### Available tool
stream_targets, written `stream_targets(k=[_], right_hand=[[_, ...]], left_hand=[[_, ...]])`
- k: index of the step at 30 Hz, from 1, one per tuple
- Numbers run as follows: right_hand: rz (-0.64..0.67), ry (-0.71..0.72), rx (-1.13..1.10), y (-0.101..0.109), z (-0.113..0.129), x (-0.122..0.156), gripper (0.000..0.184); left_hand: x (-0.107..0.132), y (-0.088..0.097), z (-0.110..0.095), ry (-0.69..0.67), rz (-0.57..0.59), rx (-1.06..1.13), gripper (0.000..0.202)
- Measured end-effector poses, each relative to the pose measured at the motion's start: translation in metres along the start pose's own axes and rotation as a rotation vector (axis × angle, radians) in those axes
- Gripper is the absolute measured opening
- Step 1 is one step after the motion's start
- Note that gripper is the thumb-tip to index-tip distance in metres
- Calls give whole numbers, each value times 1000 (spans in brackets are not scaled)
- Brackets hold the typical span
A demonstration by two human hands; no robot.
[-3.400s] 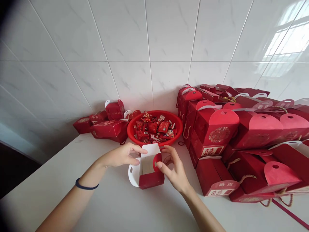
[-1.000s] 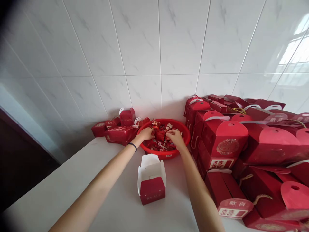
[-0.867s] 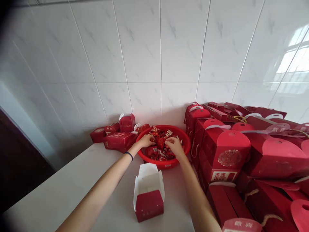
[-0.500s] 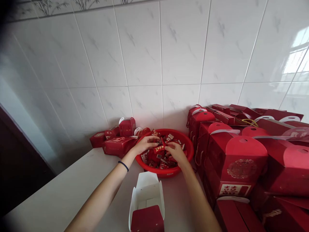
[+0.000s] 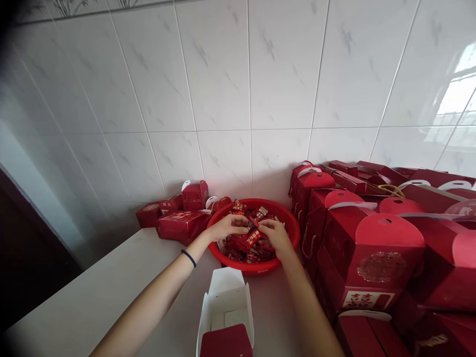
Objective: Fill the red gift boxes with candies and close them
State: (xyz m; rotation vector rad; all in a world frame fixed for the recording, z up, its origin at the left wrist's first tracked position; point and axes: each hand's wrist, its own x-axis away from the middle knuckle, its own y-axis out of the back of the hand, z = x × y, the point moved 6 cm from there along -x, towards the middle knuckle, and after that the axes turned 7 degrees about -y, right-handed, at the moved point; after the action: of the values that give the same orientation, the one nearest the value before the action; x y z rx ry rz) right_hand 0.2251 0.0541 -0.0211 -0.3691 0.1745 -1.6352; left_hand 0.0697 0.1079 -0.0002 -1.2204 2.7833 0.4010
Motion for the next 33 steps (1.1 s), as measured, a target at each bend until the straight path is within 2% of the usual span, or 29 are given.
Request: stream_targets(k=[6,9,11,13,15,17,19,21,24,29,33], right_hand=[[-30,16,-170,5,9,2,39],[-49,31,-227,10,9,0,38],[-77,43,-260,15,7,-3,37],[-114,56,-301,21,5,-7,35],[-146,69,-348,26,4,-11,32],[-168,77,-391,29,4,-13,28],[-178,85,-424,29,5,-13,26],[-177,97,-444,28,7,-12,24],[-174,119,-464,26,9,-11,21],[-192,122,-493,28,7,-13,18],[-167,99,-483,30,6,-13,19]], left_hand=[[-18,-23,-19,-207,-149,17,51],[-29,-36,-26,-245,-114,-52,52],[-35,-37,-30,-237,-75,-91,50],[-39,-26,-32,-201,-108,-182,45],[-42,-4,-31,-154,-210,-303,40],[-46,19,-25,-113,-305,-393,38],[-48,35,-15,-73,-338,-487,32],[-50,41,-3,-40,-313,-589,23],[-51,37,9,-27,-217,-718,23],[-68,20,4,-85,-91,-881,34],[-87,1,10,-40,17,-972,43]])
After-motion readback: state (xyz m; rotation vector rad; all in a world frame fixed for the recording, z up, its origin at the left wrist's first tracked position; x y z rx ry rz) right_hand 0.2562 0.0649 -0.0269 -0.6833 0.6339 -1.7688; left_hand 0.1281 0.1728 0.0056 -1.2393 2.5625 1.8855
